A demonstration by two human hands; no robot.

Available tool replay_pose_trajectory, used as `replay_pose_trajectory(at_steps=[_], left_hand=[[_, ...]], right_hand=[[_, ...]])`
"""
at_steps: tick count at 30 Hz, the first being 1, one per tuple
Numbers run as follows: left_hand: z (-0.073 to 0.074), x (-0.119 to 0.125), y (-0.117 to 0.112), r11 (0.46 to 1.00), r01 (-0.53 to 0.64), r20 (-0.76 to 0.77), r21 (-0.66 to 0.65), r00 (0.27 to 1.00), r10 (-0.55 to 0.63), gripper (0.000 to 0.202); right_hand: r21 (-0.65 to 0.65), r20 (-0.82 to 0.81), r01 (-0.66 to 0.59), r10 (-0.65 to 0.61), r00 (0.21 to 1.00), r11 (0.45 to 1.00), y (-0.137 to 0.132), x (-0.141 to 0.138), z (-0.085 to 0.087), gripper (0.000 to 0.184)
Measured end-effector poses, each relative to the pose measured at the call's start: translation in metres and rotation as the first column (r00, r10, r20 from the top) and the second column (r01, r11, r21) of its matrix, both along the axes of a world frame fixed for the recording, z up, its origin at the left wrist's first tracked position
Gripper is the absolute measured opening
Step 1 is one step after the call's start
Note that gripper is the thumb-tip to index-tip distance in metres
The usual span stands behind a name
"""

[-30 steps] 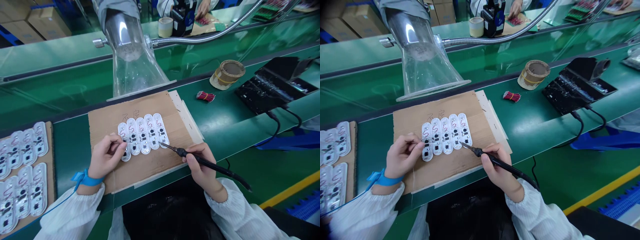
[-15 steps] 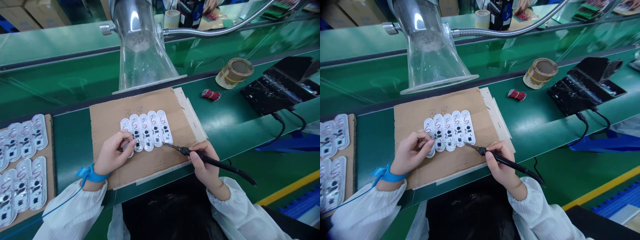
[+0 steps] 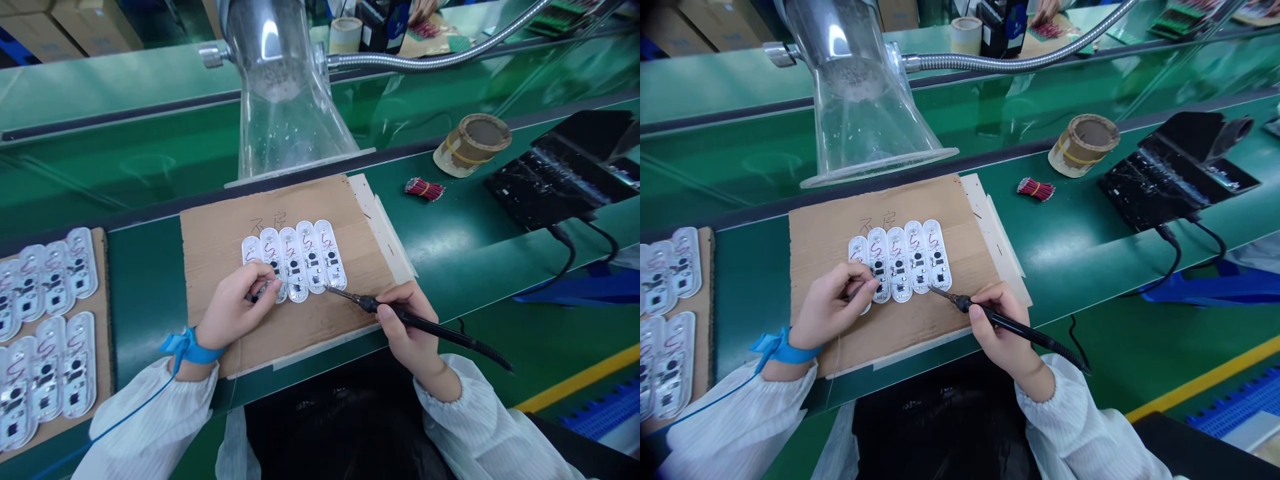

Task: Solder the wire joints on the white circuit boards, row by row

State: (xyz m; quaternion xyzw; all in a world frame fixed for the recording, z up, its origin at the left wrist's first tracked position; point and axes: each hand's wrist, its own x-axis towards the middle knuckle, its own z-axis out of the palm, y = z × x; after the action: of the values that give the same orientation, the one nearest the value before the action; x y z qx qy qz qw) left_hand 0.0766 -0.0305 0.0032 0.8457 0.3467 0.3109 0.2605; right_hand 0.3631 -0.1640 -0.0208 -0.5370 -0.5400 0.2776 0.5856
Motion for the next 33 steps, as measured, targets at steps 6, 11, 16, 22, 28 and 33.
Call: replay_pose_trajectory(at_steps=[6, 11, 16, 22, 28, 33], left_hand=[[0.0008, -0.0004, -0.0003, 1.0, -0.006, 0.014, -0.001, 1.0, 0.006, 0.012], [-0.0004, -0.0014, 0.0, 1.0, -0.002, -0.006, 0.008, 1.0, 0.003, 0.012], [0.001, -0.0014, 0.0, 1.0, -0.001, -0.01, 0.014, 1.0, 0.001, 0.01], [0.0024, -0.0007, -0.0001, 1.0, 0.004, -0.026, 0.027, 1.0, -0.003, 0.011], [0.0019, -0.0013, 0.0006, 1.0, 0.001, -0.027, 0.022, 1.0, -0.001, 0.011], [0.0033, -0.0007, 0.0005, 1.0, -0.003, -0.04, -0.009, 0.999, 0.002, 0.01]], right_hand=[[-0.002, 0.002, -0.02, 0.02, 1.0, 1.0, -0.0018, 0.0004, -0.0014, 0.005], [-0.003, 0.055, -0.03, 0.03, 0.998, 1.0, 0.0, 0.0004, 0.0009, 0.004], [-0.011, 0.015, -0.022, 0.022, 1.0, 1.0, -0.0009, 0.0012, -0.0007, 0.005], [-0.036, 0.102, -0.032, 0.036, 0.994, 0.999, -0.0009, 0.0012, -0.0012, 0.007], [-0.025, 0.087, -0.042, 0.044, 0.995, 0.999, -0.0001, 0.0012, 0.0002, 0.008], [-0.047, 0.159, -0.042, 0.049, 0.986, 0.998, -0.0006, 0.0021, -0.0001, 0.009]])
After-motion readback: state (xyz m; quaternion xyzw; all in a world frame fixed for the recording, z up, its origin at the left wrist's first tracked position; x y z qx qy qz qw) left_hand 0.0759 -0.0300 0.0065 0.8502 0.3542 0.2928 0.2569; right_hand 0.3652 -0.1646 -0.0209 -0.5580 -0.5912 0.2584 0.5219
